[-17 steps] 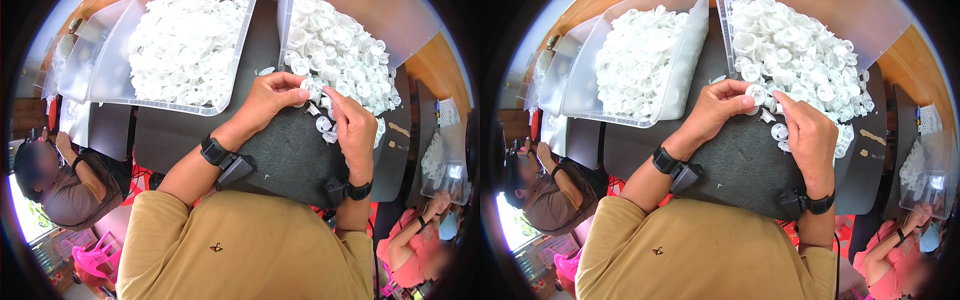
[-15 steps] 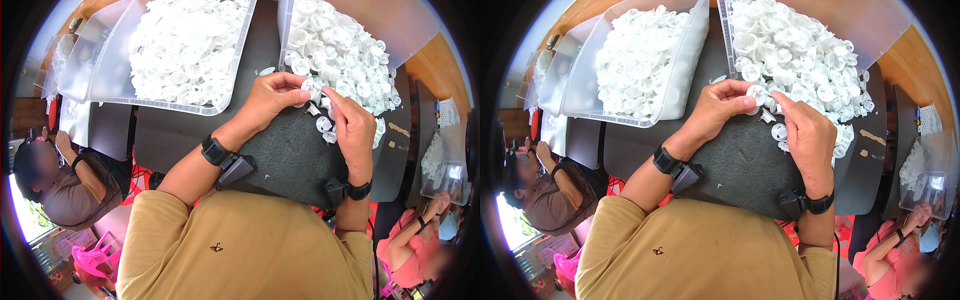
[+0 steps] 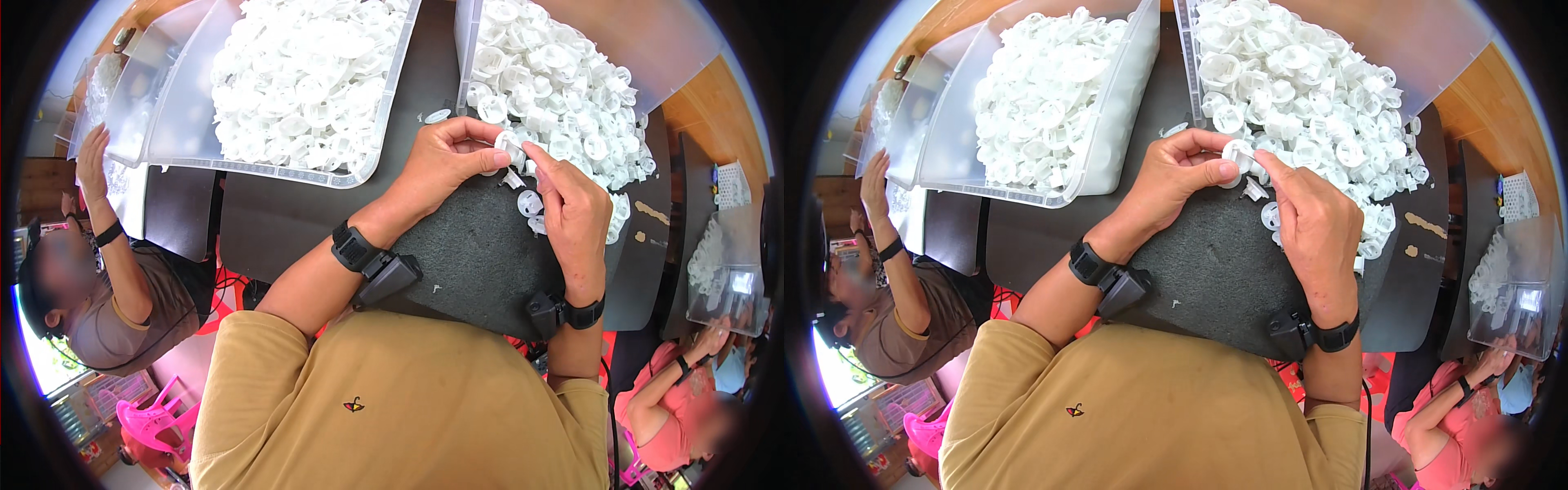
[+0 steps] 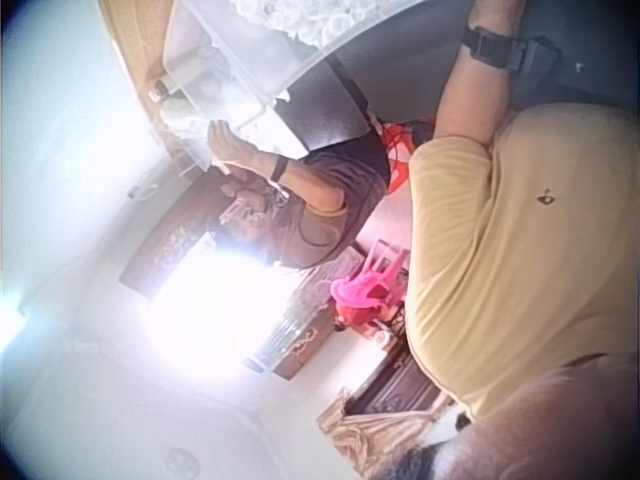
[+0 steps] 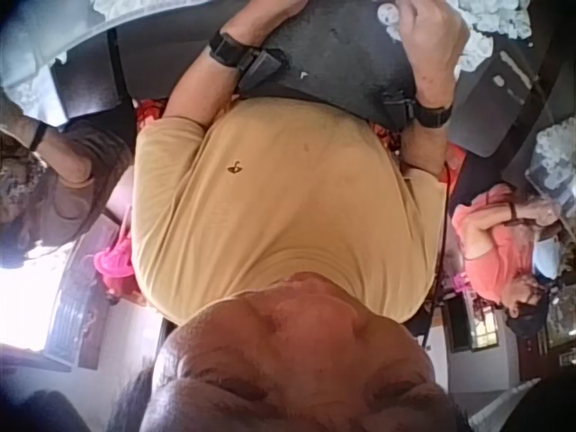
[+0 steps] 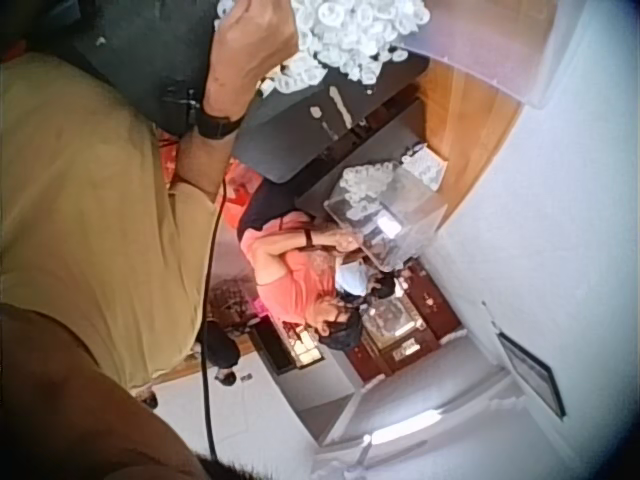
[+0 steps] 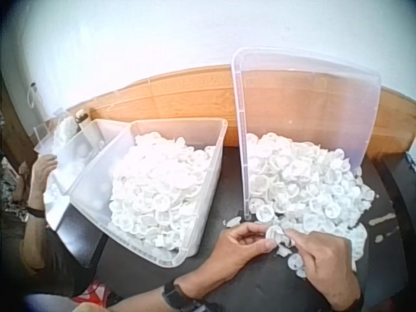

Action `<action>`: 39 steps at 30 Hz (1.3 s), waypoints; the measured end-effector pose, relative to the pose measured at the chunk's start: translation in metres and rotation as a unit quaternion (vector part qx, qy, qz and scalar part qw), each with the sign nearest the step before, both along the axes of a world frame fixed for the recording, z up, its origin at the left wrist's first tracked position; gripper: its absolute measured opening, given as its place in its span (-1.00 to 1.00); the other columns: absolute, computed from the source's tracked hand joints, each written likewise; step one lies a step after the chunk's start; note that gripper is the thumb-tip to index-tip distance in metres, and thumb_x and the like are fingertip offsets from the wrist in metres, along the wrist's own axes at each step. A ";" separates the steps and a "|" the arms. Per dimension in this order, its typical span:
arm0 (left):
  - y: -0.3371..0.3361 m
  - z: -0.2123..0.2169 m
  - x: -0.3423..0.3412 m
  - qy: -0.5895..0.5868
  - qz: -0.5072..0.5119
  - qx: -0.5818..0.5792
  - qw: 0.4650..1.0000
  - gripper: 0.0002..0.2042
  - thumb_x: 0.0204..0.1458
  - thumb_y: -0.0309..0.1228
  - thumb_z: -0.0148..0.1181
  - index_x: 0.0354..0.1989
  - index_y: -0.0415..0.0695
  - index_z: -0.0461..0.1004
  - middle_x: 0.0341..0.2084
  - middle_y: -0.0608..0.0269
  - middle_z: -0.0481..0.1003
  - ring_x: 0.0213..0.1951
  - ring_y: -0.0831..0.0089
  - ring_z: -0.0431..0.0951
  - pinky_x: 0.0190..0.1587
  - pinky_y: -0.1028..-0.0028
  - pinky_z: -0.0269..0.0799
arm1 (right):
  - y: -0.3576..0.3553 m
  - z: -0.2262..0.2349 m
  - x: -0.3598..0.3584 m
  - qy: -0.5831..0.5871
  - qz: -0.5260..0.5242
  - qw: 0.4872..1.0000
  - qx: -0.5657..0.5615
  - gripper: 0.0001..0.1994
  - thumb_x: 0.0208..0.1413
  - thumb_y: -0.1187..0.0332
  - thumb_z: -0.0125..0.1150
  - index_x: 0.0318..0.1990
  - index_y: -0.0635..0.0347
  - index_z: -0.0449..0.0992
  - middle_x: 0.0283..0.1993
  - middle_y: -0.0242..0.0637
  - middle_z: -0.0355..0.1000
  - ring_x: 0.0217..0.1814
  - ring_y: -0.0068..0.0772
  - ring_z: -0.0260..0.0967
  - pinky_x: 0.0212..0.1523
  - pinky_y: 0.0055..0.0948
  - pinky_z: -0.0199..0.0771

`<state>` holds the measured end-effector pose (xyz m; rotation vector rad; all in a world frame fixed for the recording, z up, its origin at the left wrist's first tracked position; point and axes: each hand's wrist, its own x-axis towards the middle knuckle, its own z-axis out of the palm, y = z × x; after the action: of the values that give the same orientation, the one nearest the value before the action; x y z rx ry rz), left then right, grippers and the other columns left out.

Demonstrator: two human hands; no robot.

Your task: Inspecting and sorting small white plastic components at a workstation.

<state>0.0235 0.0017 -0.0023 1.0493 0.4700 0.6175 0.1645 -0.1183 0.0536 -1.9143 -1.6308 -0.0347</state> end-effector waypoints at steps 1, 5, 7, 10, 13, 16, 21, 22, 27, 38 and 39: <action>0.000 0.000 0.001 0.008 -0.004 0.007 1.000 -0.68 -0.02 -0.52 0.32 -0.08 -0.34 0.46 -0.23 0.14 0.55 -0.21 0.53 0.56 -0.09 0.54 0.50 | 0.000 0.000 0.000 -0.006 0.003 1.000 0.004 -0.71 0.05 0.50 0.16 -0.08 -0.08 0.60 -0.53 -0.30 0.41 -0.53 -0.26 0.39 -0.51 -0.33 0.34; 0.000 0.000 -0.001 0.003 0.000 -0.001 1.000 -0.68 -0.02 -0.52 0.32 -0.08 -0.34 0.46 -0.22 0.14 0.55 -0.20 0.53 0.55 -0.09 0.54 0.50 | 0.000 -0.001 -0.001 0.008 0.001 1.000 0.017 -0.69 0.03 0.51 0.17 -0.08 -0.08 0.60 -0.53 -0.29 0.40 -0.53 -0.27 0.38 -0.50 -0.34 0.34; 0.000 -0.001 0.000 -0.005 0.004 -0.010 1.000 -0.67 -0.02 -0.52 0.32 -0.08 -0.34 0.45 -0.21 0.13 0.54 -0.20 0.53 0.55 -0.09 0.54 0.50 | -0.002 0.001 0.001 0.018 -0.030 0.999 0.009 -0.68 0.02 0.53 0.18 -0.08 -0.07 0.60 -0.53 -0.29 0.40 -0.54 -0.28 0.37 -0.50 -0.35 0.34; 0.000 -0.001 0.001 -0.002 0.007 -0.014 1.000 -0.67 -0.02 -0.52 0.32 -0.07 -0.34 0.45 -0.21 0.13 0.54 -0.20 0.53 0.55 -0.09 0.54 0.50 | 0.000 0.000 0.000 0.014 -0.017 1.000 0.009 -0.68 0.01 0.54 0.19 -0.09 -0.07 0.61 -0.53 -0.29 0.40 -0.54 -0.29 0.37 -0.50 -0.35 0.33; 0.000 0.001 0.000 0.001 0.005 -0.016 1.000 -0.67 -0.02 -0.51 0.32 -0.07 -0.35 0.45 -0.22 0.14 0.54 -0.20 0.52 0.55 -0.10 0.54 0.50 | 0.000 -0.001 0.000 0.007 -0.015 1.000 0.017 -0.69 0.00 0.53 0.19 -0.10 -0.07 0.61 -0.53 -0.29 0.41 -0.54 -0.29 0.37 -0.51 -0.35 0.33; -0.002 0.000 0.002 -0.016 0.017 -0.017 1.000 -0.71 -0.04 -0.54 0.33 -0.13 -0.33 0.48 -0.28 0.17 0.56 -0.25 0.54 0.58 -0.18 0.57 0.53 | 0.000 -0.002 0.000 0.004 -0.011 1.000 0.022 -0.69 0.01 0.53 0.19 -0.10 -0.07 0.61 -0.53 -0.30 0.41 -0.53 -0.29 0.38 -0.51 -0.35 0.33; -0.001 0.001 0.001 -0.016 0.015 -0.014 1.000 -0.72 -0.04 -0.53 0.33 -0.14 -0.33 0.48 -0.28 0.17 0.57 -0.26 0.54 0.58 -0.18 0.58 0.53 | 0.000 -0.002 -0.001 -0.005 -0.013 1.000 0.013 -0.70 0.01 0.51 0.19 -0.09 -0.08 0.61 -0.52 -0.31 0.42 -0.52 -0.29 0.39 -0.51 -0.35 0.34; -0.001 0.001 0.001 -0.016 0.015 -0.013 1.000 -0.72 -0.03 -0.53 0.33 -0.14 -0.33 0.48 -0.28 0.17 0.57 -0.26 0.55 0.57 -0.18 0.58 0.53 | 0.000 -0.002 -0.001 -0.006 -0.014 1.000 0.010 -0.70 0.02 0.51 0.19 -0.09 -0.08 0.61 -0.52 -0.31 0.42 -0.52 -0.29 0.39 -0.51 -0.34 0.34; -0.001 0.001 0.000 -0.011 0.008 -0.015 1.000 -0.70 -0.02 -0.53 0.32 -0.11 -0.33 0.47 -0.26 0.16 0.56 -0.24 0.54 0.57 -0.15 0.57 0.52 | 0.000 -0.002 -0.001 -0.014 -0.012 1.000 0.010 -0.69 0.02 0.51 0.19 -0.09 -0.09 0.60 -0.53 -0.31 0.41 -0.53 -0.28 0.38 -0.52 -0.34 0.33; 0.000 -0.001 0.001 -0.001 0.007 0.003 1.000 -0.69 0.00 -0.51 0.31 -0.09 -0.34 0.47 -0.24 0.16 0.55 -0.23 0.53 0.55 -0.13 0.54 0.51 | 0.000 -0.001 -0.001 -0.007 -0.011 1.000 0.021 -0.69 0.01 0.52 0.19 -0.09 -0.08 0.61 -0.54 -0.31 0.40 -0.53 -0.29 0.37 -0.52 -0.35 0.32; 0.000 -0.001 0.001 -0.001 0.010 -0.002 1.000 -0.69 0.00 -0.51 0.31 -0.09 -0.34 0.47 -0.24 0.16 0.55 -0.23 0.53 0.55 -0.13 0.54 0.51 | -0.001 0.000 -0.001 -0.008 -0.019 1.000 0.013 -0.69 0.01 0.52 0.19 -0.09 -0.08 0.61 -0.54 -0.32 0.39 -0.54 -0.29 0.37 -0.52 -0.35 0.32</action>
<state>0.0242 0.0013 -0.0032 1.0420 0.4801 0.6355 0.1637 -0.1193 0.0534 -1.9303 -1.5956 -0.0866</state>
